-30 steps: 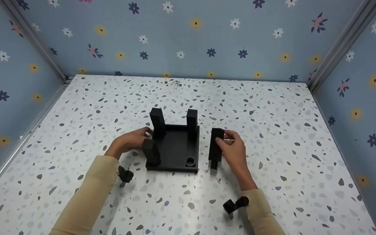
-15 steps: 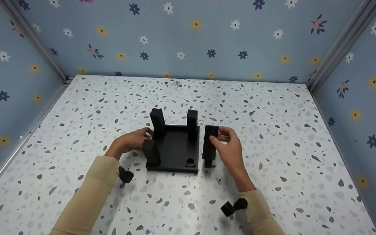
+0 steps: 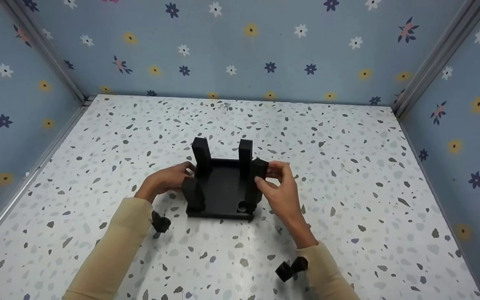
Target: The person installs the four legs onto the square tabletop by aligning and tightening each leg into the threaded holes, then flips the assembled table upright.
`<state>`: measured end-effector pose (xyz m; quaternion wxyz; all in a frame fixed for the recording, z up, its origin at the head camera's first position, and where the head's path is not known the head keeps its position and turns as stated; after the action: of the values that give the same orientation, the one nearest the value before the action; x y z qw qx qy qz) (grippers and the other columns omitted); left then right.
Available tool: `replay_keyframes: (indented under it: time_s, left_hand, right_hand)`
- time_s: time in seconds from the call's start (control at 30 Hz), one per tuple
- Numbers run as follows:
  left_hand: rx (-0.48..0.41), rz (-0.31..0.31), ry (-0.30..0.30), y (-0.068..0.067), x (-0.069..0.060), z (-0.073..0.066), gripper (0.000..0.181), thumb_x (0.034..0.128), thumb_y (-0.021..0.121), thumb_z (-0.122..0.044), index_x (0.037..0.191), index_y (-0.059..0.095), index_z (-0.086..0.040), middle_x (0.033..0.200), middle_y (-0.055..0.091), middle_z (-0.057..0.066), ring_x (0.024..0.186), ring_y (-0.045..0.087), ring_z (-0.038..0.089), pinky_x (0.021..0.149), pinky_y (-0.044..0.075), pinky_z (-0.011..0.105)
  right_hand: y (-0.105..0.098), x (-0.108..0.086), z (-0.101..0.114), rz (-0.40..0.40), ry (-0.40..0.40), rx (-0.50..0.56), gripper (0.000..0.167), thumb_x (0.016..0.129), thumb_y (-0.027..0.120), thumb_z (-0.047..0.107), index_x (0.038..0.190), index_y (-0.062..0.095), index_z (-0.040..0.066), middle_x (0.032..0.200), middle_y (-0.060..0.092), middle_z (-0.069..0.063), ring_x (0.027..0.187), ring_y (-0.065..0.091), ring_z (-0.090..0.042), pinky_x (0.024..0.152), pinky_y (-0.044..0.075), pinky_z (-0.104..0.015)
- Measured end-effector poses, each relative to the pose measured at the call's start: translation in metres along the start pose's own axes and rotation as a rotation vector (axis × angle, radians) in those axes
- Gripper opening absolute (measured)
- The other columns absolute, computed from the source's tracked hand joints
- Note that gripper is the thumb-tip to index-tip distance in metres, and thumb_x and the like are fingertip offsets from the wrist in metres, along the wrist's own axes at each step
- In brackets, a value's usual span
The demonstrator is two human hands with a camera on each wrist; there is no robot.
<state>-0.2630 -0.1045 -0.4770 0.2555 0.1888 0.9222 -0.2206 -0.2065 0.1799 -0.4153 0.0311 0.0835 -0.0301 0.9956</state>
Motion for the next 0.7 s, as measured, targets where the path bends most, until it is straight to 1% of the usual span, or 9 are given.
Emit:
replay_keyframes:
  time_s: [0.1,0.23,0.33,0.47,0.53,0.7]
  left_hand:
    - [-0.006,0.000,0.010,0.001,0.000,-0.001,0.045,0.0863,0.060,-0.013,0.127,0.043,-0.006,0.105,0.060,0.014,0.080,0.067,0.021,0.079,0.057,0.038]
    - [-0.008,0.001,0.025,0.001,0.000,0.000,0.045,0.0853,0.061,-0.010,0.127,0.043,-0.004,0.109,0.056,0.015,0.079,0.065,0.022,0.079,0.057,0.038]
    - [-0.008,-0.001,0.031,0.001,0.000,0.000,0.045,0.0851,0.061,-0.010,0.126,0.043,-0.004,0.108,0.056,0.014,0.078,0.065,0.022,0.079,0.057,0.038]
    - [-0.018,0.002,0.025,0.001,0.000,-0.001,0.045,0.0856,0.061,-0.010,0.126,0.043,-0.004,0.104,0.058,0.013,0.079,0.066,0.022,0.080,0.057,0.039]
    - [0.005,0.000,0.012,0.001,0.000,-0.001,0.045,0.0863,0.061,-0.014,0.127,0.043,-0.006,0.103,0.060,0.012,0.080,0.066,0.022,0.079,0.056,0.042]
    - [0.046,-0.004,0.001,0.000,0.000,-0.001,0.046,0.0873,0.061,-0.018,0.129,0.043,-0.008,0.107,0.060,0.013,0.082,0.067,0.022,0.078,0.055,0.042]
  right_hand:
    - [0.006,-0.003,-0.001,0.020,-0.021,0.040,0.041,0.081,0.067,-0.010,0.116,0.047,-0.003,0.105,0.056,-0.006,0.097,0.059,-0.016,0.081,0.054,-0.022]
    - [0.013,-0.007,-0.002,0.050,-0.059,0.070,0.043,0.080,0.066,-0.011,0.117,0.044,-0.004,0.108,0.052,-0.009,0.099,0.057,-0.018,0.082,0.055,-0.024]
    - [0.017,-0.008,-0.003,0.068,-0.083,0.079,0.044,0.080,0.067,-0.011,0.117,0.042,-0.005,0.111,0.050,-0.010,0.101,0.057,-0.019,0.085,0.054,-0.025]
    - [0.021,-0.010,-0.005,0.093,-0.099,0.086,0.045,0.080,0.068,-0.010,0.118,0.042,-0.006,0.112,0.050,-0.011,0.103,0.057,-0.020,0.086,0.054,-0.026]
    - [0.023,-0.011,-0.006,0.103,-0.104,0.089,0.046,0.080,0.068,-0.011,0.118,0.042,-0.007,0.113,0.050,-0.011,0.104,0.057,-0.020,0.087,0.054,-0.027]
    - [0.025,-0.013,-0.005,0.136,-0.127,0.080,0.047,0.079,0.068,-0.012,0.118,0.041,-0.008,0.113,0.052,-0.011,0.104,0.058,-0.018,0.088,0.054,-0.028]
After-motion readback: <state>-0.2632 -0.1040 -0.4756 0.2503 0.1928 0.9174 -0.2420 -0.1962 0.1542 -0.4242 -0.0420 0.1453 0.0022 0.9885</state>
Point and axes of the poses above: each hand's wrist, its own x-axis towards the middle knuckle, its own y-axis out of the palm, z = x × y, the point moved 6 cm from there along x, towards the middle knuckle
